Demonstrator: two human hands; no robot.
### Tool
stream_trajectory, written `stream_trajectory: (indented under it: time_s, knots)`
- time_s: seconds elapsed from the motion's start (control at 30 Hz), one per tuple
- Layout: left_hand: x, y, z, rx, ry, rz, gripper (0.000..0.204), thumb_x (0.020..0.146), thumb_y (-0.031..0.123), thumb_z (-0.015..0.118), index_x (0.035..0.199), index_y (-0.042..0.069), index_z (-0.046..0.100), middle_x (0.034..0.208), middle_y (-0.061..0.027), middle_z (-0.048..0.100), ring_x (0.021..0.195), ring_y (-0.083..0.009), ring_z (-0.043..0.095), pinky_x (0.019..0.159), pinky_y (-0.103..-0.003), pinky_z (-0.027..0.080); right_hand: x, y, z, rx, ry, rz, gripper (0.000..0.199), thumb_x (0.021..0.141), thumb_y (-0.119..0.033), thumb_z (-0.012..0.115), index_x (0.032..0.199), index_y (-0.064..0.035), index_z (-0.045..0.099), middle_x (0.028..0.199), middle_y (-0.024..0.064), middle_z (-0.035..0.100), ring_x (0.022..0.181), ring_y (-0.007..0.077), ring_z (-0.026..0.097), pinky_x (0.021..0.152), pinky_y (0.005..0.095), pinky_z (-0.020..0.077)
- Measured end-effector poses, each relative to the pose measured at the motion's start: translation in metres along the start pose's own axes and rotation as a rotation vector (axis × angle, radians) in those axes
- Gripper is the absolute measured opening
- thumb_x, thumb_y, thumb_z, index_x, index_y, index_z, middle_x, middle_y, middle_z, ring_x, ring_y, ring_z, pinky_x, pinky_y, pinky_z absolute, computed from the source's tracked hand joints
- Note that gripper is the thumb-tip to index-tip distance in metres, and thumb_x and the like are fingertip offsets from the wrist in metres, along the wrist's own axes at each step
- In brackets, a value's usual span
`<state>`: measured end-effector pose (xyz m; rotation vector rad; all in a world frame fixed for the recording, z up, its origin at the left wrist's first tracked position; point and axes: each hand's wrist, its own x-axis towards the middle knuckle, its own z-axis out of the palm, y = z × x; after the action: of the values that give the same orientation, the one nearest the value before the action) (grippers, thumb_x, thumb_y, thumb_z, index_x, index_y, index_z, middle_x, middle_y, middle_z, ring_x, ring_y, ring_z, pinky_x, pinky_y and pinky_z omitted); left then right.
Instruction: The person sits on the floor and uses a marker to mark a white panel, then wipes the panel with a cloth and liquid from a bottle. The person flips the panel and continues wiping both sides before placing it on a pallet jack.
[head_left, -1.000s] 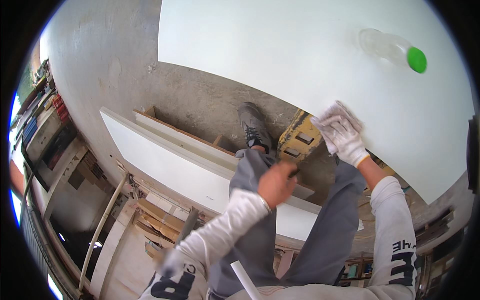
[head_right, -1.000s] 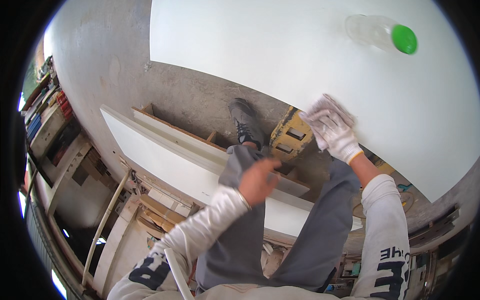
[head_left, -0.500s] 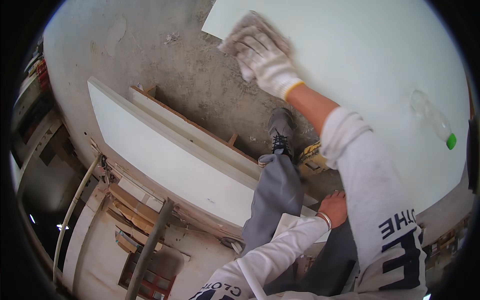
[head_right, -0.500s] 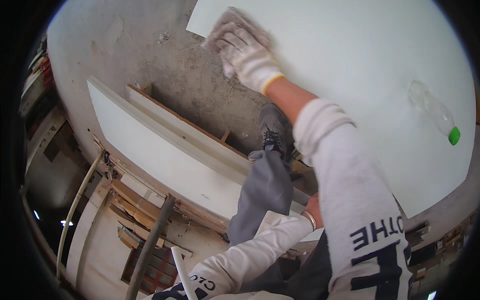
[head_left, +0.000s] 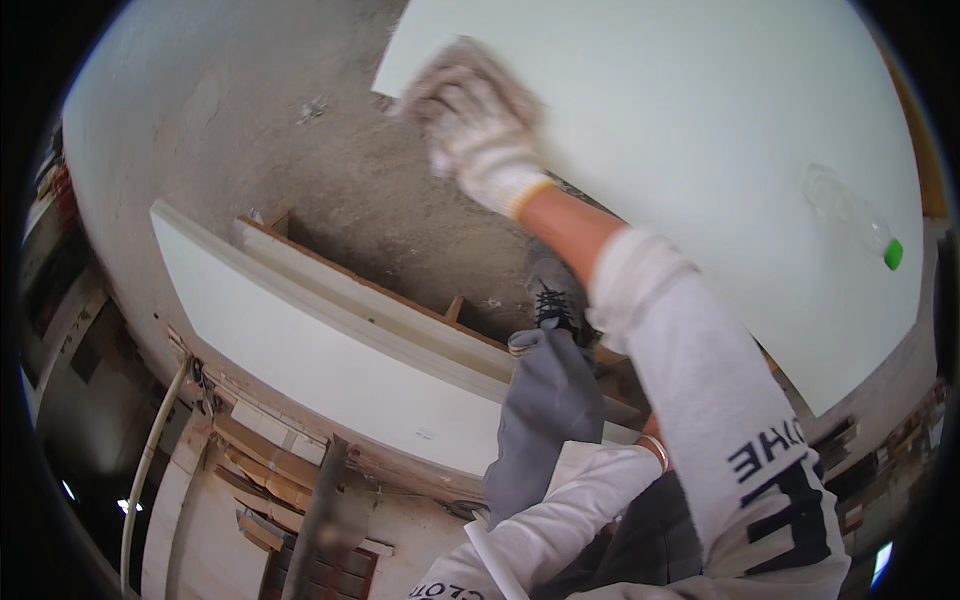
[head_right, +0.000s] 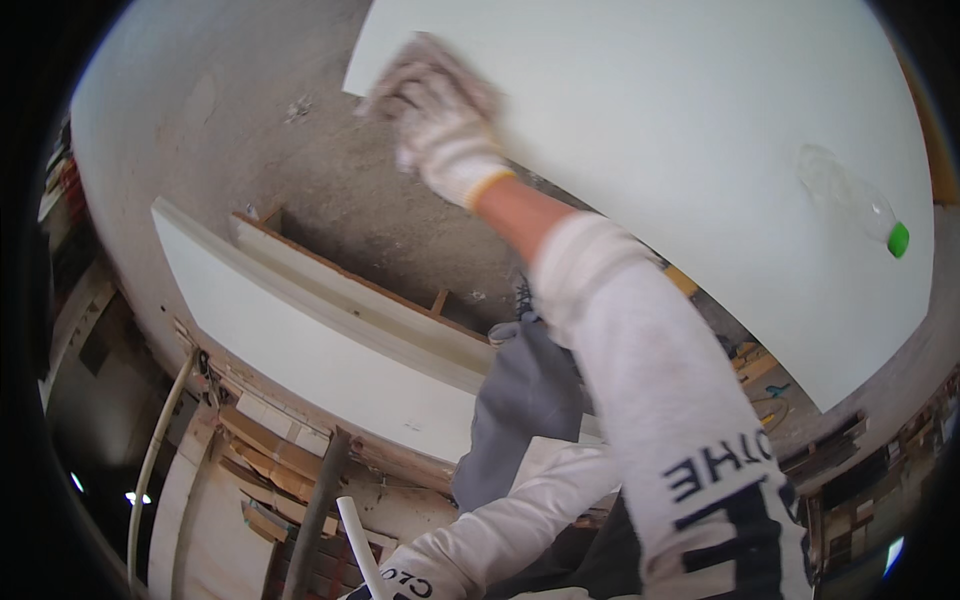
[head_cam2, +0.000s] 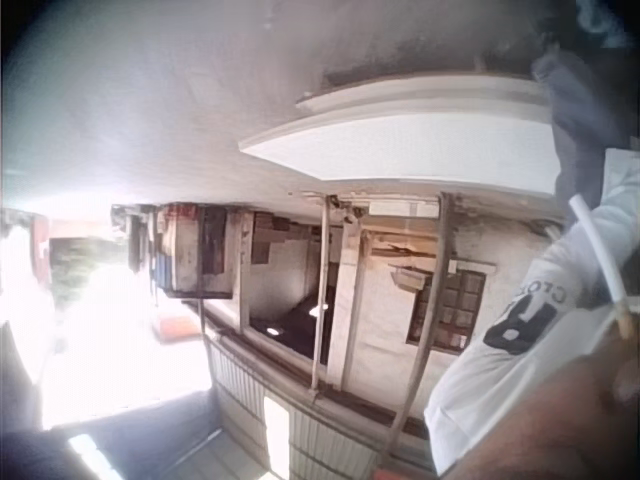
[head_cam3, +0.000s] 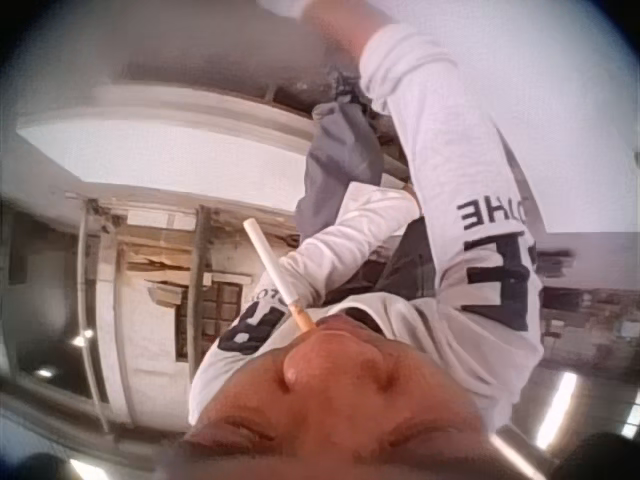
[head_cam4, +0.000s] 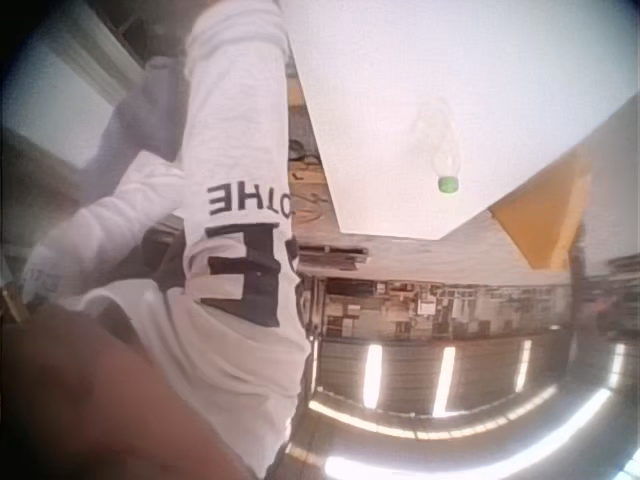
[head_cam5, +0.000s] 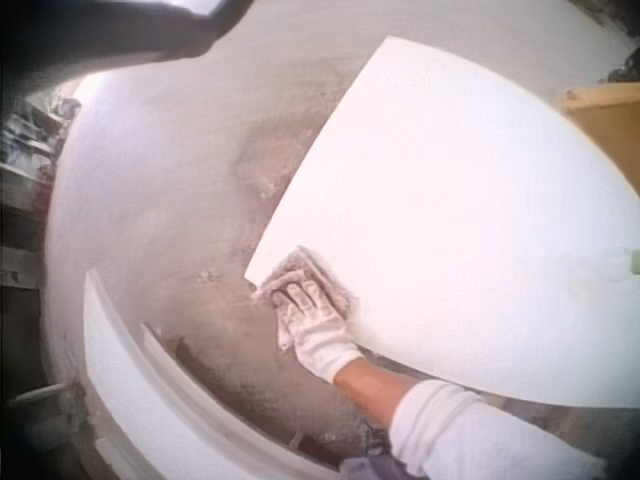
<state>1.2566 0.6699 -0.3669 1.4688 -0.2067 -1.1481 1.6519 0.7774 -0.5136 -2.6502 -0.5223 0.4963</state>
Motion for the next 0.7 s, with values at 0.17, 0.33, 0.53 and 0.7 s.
stream_trajectory:
  time_s: [0.17, 0.33, 0.53, 0.7]
  knots:
    - [0.003, -0.013, -0.029, 0.207, -0.217, -0.123, 0.045, 0.093, 0.026, 0.056, 0.134, 0.008, 0.058, 0.137, -0.0178, 0.059, 0.124, -0.0332, 0.056, 0.105, -0.048, 0.043, 0.004, -0.011, 0.005, 0.063, 0.082, -0.031, 0.056, 0.103, -0.037, 0.043, 0.148, -0.0037, 0.046, 0.164, 0.0124, 0.031, 0.154, 0.0277, 0.020, 0.128, 0.0383, 0.0112]
    - [0.015, 0.027, -0.012, 0.545, -0.306, -0.228, 0.047, 0.091, 0.022, 0.060, 0.134, 0.006, 0.055, 0.127, -0.0167, 0.061, 0.118, -0.0339, 0.058, 0.098, -0.048, 0.046, -0.217, 0.090, 0.033, 0.084, 0.289, 0.043, 0.039, 0.093, -0.026, 0.059, 0.129, -0.0107, 0.062, 0.137, 0.0122, 0.057, 0.135, 0.0320, 0.047, 0.120, 0.0437, 0.0333]
    - [0.023, 0.033, 0.006, 0.592, -0.321, -0.298, 0.050, 0.092, 0.019, 0.062, 0.138, 0.006, 0.048, 0.127, -0.0142, 0.060, 0.117, -0.0328, 0.058, 0.098, -0.046, 0.047, -0.535, 0.203, 0.025, -0.161, -0.328, 0.206, 0.060, 0.084, -0.024, 0.060, 0.143, -0.0194, 0.054, 0.148, 0.0051, 0.046, 0.143, 0.0321, 0.033, 0.125, 0.0547, 0.0142]
    - [0.018, 0.028, 0.027, 0.621, -0.388, -0.295, 0.049, 0.092, 0.018, 0.062, 0.138, 0.007, 0.049, 0.128, -0.0145, 0.060, 0.118, -0.0339, 0.057, 0.100, -0.047, 0.046, -0.609, 0.213, 0.031, 0.037, -0.015, 0.315, 0.054, 0.092, -0.025, 0.052, 0.143, -0.0089, 0.052, 0.152, 0.0209, 0.042, 0.148, 0.0447, 0.027, 0.124, 0.0594, 0.0115]
